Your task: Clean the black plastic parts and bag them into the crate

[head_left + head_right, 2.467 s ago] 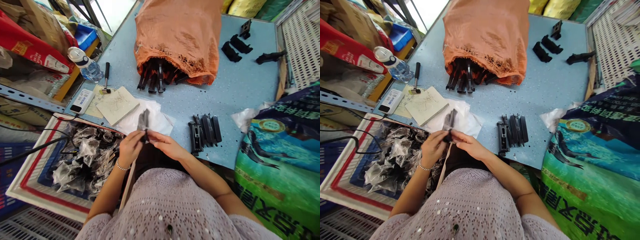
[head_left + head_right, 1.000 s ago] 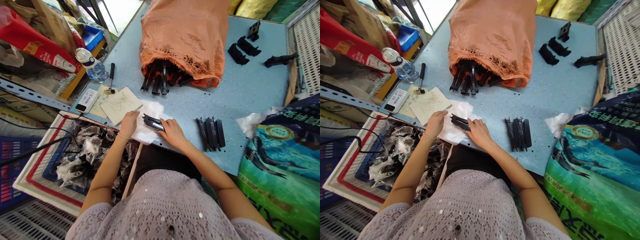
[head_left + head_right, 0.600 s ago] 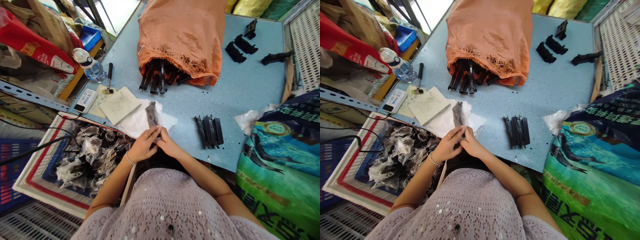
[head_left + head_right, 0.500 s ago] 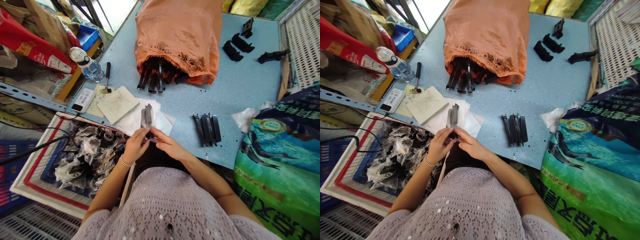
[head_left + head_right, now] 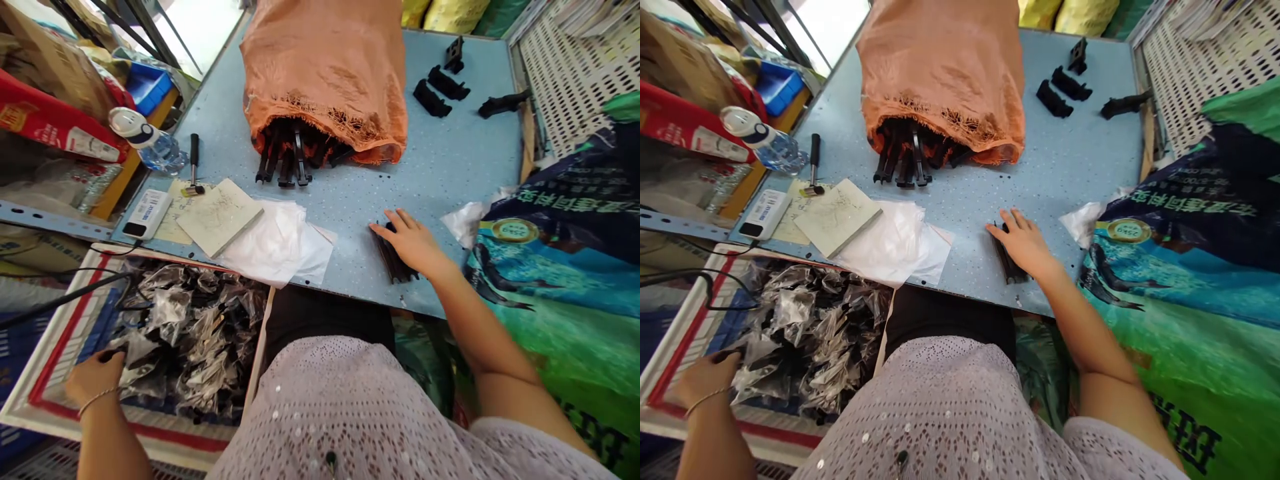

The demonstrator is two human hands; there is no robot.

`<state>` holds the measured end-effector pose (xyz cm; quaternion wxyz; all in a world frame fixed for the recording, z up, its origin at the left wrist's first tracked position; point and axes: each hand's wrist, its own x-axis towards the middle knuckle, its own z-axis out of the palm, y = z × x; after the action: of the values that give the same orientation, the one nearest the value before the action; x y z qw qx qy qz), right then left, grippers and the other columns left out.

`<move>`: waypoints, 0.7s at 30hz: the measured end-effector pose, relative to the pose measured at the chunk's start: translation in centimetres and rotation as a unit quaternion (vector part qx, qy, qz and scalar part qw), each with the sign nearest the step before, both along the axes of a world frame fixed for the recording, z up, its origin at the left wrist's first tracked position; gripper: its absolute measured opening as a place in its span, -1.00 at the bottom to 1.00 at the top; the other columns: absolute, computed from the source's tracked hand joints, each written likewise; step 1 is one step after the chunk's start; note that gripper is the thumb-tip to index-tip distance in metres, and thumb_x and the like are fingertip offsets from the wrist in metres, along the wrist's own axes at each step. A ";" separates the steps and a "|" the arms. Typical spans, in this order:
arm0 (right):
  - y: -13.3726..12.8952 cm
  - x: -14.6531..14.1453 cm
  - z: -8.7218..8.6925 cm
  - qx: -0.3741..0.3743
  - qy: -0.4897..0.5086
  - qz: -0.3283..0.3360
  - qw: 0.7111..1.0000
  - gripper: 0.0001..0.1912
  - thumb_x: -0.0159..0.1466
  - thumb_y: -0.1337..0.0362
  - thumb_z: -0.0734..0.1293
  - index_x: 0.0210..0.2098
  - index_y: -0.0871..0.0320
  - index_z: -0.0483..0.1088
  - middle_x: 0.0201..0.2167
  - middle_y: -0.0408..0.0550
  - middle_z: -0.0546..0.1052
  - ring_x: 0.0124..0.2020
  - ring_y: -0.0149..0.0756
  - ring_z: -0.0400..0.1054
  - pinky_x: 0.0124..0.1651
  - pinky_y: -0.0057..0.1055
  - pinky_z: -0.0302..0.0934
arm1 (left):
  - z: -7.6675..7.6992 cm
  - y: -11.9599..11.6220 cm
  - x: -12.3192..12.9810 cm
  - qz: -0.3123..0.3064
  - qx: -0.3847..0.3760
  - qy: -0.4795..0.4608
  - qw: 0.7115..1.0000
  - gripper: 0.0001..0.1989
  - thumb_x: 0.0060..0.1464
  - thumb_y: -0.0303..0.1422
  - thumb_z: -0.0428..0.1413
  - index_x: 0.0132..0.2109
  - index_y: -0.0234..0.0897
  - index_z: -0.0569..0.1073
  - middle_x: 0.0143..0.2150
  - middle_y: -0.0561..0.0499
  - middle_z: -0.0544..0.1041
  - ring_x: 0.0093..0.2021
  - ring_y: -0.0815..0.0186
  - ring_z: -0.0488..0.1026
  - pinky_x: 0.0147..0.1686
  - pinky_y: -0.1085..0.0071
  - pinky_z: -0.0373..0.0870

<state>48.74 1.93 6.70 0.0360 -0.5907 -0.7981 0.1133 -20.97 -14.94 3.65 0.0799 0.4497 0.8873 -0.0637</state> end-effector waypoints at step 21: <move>1.1 -2.4 -0.8 -0.107 0.196 0.034 0.974 -0.46 0.28 0.00 0.37 0.14 0.12 0.29 0.07 0.16 0.47 0.10 0.06 0.41 0.13 -0.02 0.34 | -3.7 20.3 29.0 -0.153 0.239 -0.439 0.852 -0.81 -0.05 -0.27 0.28 -0.46 -0.23 0.45 -0.44 -0.01 0.48 -0.39 0.26 0.42 -0.32 0.31 0.35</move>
<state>46.30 2.99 5.86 0.1245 -0.5297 -0.7785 0.3128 7.99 5.31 -0.05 0.3408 0.5657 0.6678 0.3432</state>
